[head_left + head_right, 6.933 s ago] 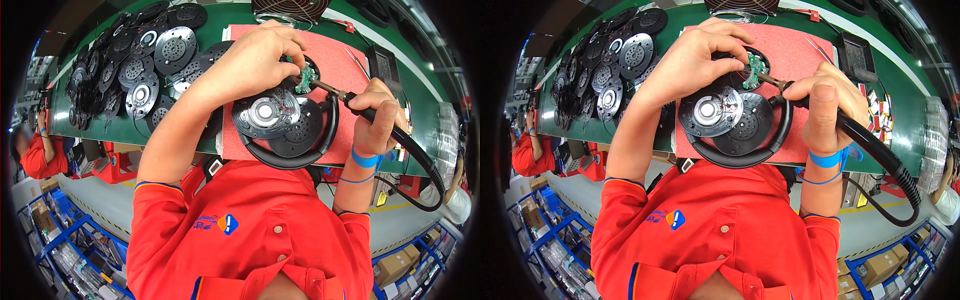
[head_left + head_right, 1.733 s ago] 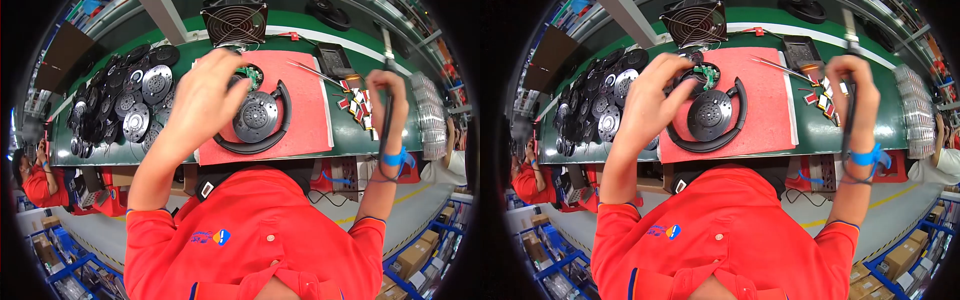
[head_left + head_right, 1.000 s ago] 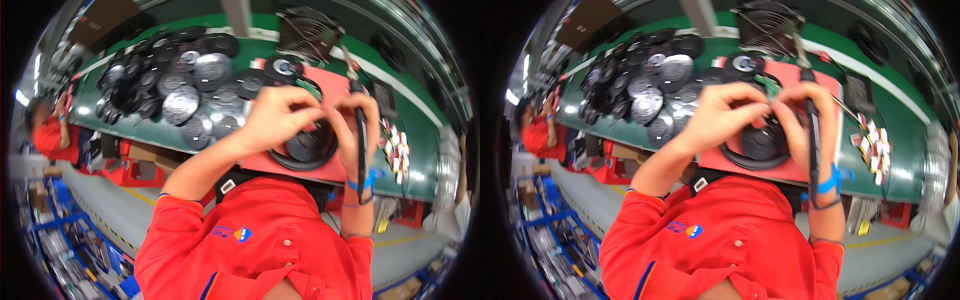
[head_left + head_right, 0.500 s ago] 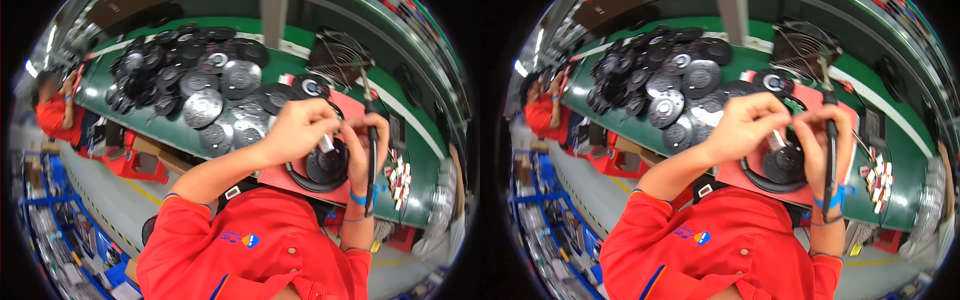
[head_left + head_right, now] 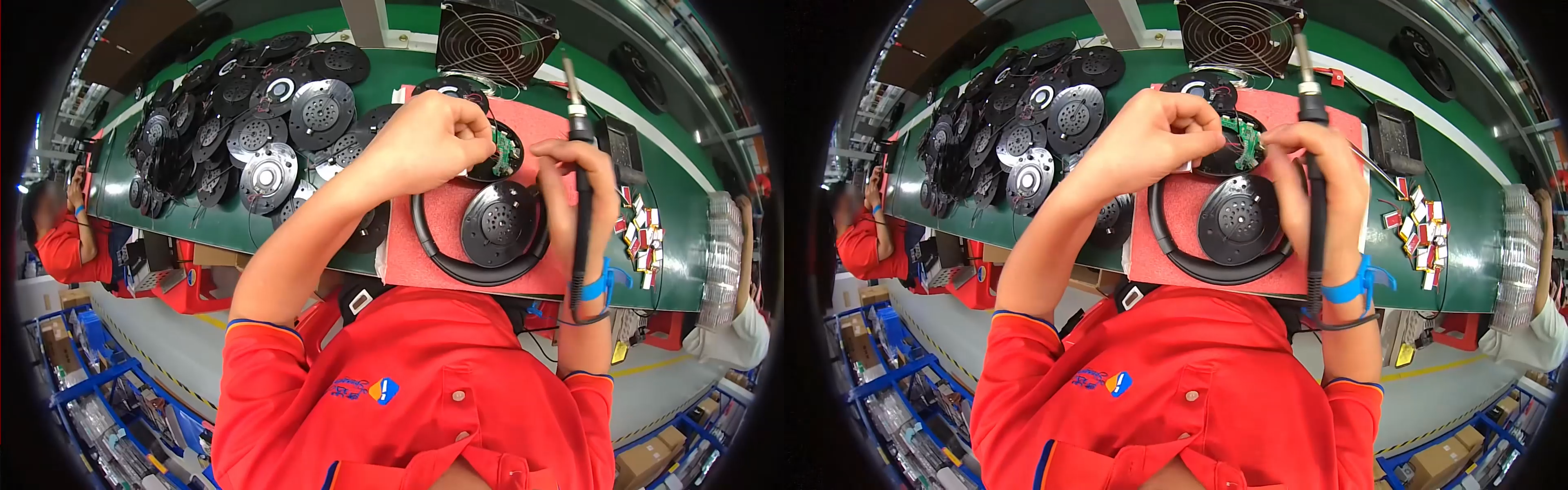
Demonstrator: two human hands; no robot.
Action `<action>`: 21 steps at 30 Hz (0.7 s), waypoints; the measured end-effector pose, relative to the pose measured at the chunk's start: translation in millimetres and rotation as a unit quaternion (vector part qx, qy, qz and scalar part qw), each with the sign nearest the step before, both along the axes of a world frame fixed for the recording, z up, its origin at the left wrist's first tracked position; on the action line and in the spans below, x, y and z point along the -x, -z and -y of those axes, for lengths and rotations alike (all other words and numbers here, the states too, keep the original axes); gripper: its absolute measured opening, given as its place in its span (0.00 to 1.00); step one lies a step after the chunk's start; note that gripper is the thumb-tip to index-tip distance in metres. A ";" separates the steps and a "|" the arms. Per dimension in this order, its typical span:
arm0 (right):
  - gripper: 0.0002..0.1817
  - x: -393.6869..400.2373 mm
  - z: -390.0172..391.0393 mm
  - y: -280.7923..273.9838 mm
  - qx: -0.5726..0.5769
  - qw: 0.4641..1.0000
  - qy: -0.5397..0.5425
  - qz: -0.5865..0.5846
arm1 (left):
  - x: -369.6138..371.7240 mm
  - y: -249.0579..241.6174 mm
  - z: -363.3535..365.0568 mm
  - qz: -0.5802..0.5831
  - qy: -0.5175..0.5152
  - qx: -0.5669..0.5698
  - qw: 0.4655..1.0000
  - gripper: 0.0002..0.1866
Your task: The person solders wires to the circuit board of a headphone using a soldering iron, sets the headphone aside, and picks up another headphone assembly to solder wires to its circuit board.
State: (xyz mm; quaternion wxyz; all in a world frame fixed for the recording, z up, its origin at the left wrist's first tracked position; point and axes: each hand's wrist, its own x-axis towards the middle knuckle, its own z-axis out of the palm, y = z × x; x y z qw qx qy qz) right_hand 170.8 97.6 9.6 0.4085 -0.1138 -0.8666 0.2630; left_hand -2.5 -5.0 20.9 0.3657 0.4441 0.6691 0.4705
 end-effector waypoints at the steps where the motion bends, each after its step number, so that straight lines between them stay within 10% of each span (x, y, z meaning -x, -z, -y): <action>1: 0.09 -1.1 -4.8 0.7 0.017 0.999 -0.014 -0.042 | -1.0 4.3 -2.3 -0.087 0.004 -0.027 0.996 0.06; 6: 0.15 -13.3 -9.4 -21.6 0.099 0.988 -0.038 -0.114 | -1.4 16.2 -9.6 -0.345 0.016 -0.127 0.930 0.02; 11: 0.22 -8.6 -22.5 -7.7 -0.035 0.978 -0.011 -0.206 | 3.1 30.1 -12.8 -0.359 0.021 -0.209 0.910 0.01; 21: 0.23 -17.5 -14.1 -2.3 0.067 0.989 -0.076 -0.110 | 9.1 29.7 -13.2 -0.311 0.052 -0.145 0.938 0.03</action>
